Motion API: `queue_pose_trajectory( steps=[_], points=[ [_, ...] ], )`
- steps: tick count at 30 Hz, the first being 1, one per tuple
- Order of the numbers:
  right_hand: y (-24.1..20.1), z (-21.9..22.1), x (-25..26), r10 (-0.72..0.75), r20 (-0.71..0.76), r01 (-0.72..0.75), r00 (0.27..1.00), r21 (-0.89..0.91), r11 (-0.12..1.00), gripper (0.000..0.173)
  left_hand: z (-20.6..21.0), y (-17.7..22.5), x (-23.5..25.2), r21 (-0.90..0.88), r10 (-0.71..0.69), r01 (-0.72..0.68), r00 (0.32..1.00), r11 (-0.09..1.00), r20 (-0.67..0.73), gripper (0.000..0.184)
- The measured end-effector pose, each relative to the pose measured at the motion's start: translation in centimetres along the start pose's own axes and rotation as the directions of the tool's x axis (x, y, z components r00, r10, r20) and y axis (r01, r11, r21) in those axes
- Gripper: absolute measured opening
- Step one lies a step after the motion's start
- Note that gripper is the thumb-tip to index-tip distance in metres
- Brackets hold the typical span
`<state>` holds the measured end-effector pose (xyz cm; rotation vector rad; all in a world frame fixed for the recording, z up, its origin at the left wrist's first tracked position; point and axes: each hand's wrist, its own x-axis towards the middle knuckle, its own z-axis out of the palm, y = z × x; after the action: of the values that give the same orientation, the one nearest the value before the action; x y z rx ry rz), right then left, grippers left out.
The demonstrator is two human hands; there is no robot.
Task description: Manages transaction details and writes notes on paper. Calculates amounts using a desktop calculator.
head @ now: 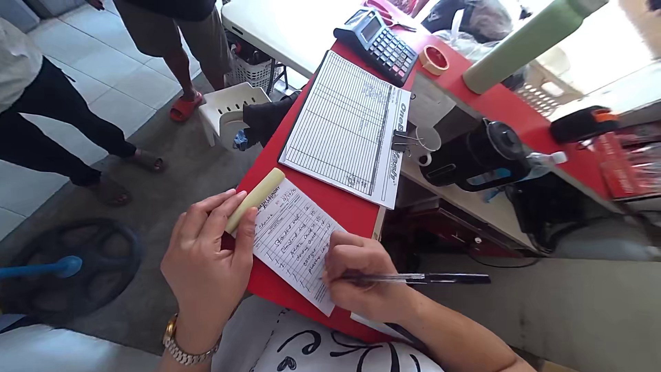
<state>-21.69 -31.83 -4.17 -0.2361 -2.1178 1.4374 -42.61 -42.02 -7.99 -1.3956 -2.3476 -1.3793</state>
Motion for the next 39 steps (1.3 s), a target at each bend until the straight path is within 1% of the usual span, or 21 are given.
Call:
queue_pose_trajectory(
  steps=[3,6,8,10,14,18,21,25,27,29,33,35,38,39],
  points=[
    [0.2,-0.3,0.0,0.005,-0.009,-0.006,1.0,-0.052,0.999,0.007,-0.1,0.0,0.0,0.005,-0.001,0.001,1.0,1.0,-0.001,0.037],
    [0.0,-0.1,-0.1,-0.018,0.019,0.02,1.0,-0.115,0.993,0.01,-0.1,0.1,0.0,0.011,-0.001,0.001,1.0,1.0,0.005,0.037],
    [0.0,-0.2,0.0,-0.018,0.038,0.021,0.999,-0.086,0.996,0.012,-0.1,0.0,0.0,0.011,0.002,-0.002,1.0,1.0,0.004,0.037],
    [0.1,-0.2,0.1,-0.009,0.029,0.01,1.0,-0.054,0.998,0.01,-0.1,0.0,0.0,0.012,0.002,-0.002,1.0,1.0,0.001,0.037],
    [0.2,-0.2,-0.1,-0.014,0.0,0.014,1.0,-0.078,0.997,0.008,-0.1,-0.1,-0.1,0.008,0.004,-0.004,1.0,1.0,0.001,0.037],
    [0.3,-0.3,0.0,-0.03,0.036,0.032,0.999,-0.077,0.997,0.008,0.0,-0.1,-0.1,0.002,0.008,-0.008,1.0,1.0,0.001,0.037],
    [0.3,-0.3,0.0,-0.027,-0.004,0.026,1.0,-0.067,0.997,0.008,0.0,-0.2,-0.1,0.006,0.004,-0.004,1.0,1.0,0.003,0.038],
    [0.3,-0.1,-0.2,-0.063,-0.008,0.062,0.998,-0.134,0.989,0.011,0.0,-0.2,-0.1,0.0,0.004,-0.004,1.0,1.0,0.0,0.038],
    [0.4,-0.1,-0.1,-0.033,-0.055,0.028,0.998,-0.099,0.995,0.011,0.1,-0.2,0.0,0.001,0.003,-0.003,1.0,1.0,0.001,0.038],
    [0.3,0.1,-0.2,-0.025,-0.079,0.014,0.997,-0.136,0.991,0.01,0.1,-0.3,0.0,0.007,-0.003,0.003,1.0,1.0,0.0,0.038],
    [0.2,0.1,-0.2,-0.056,-0.046,0.047,0.997,-0.182,0.982,0.014,0.1,-0.3,0.0,0.004,-0.004,0.004,1.0,1.0,0.001,0.039],
    [0.1,0.1,-0.2,-0.047,-0.037,0.04,0.998,-0.158,0.987,0.014,0.1,-0.3,0.0,0.002,0.0,0.0,1.0,1.0,-0.001,0.039],
    [0.2,-0.6,0.0,0.016,-0.049,-0.016,0.999,-0.002,1.0,0.01,0.0,-0.3,0.0,0.006,0.012,-0.012,1.0,1.0,-0.003,0.039],
    [0.4,-0.8,0.0,0.021,-0.059,-0.02,0.998,0.019,1.0,0.01,0.0,-0.3,0.0,0.006,0.016,-0.016,1.0,1.0,-0.004,0.039]
  ],
)
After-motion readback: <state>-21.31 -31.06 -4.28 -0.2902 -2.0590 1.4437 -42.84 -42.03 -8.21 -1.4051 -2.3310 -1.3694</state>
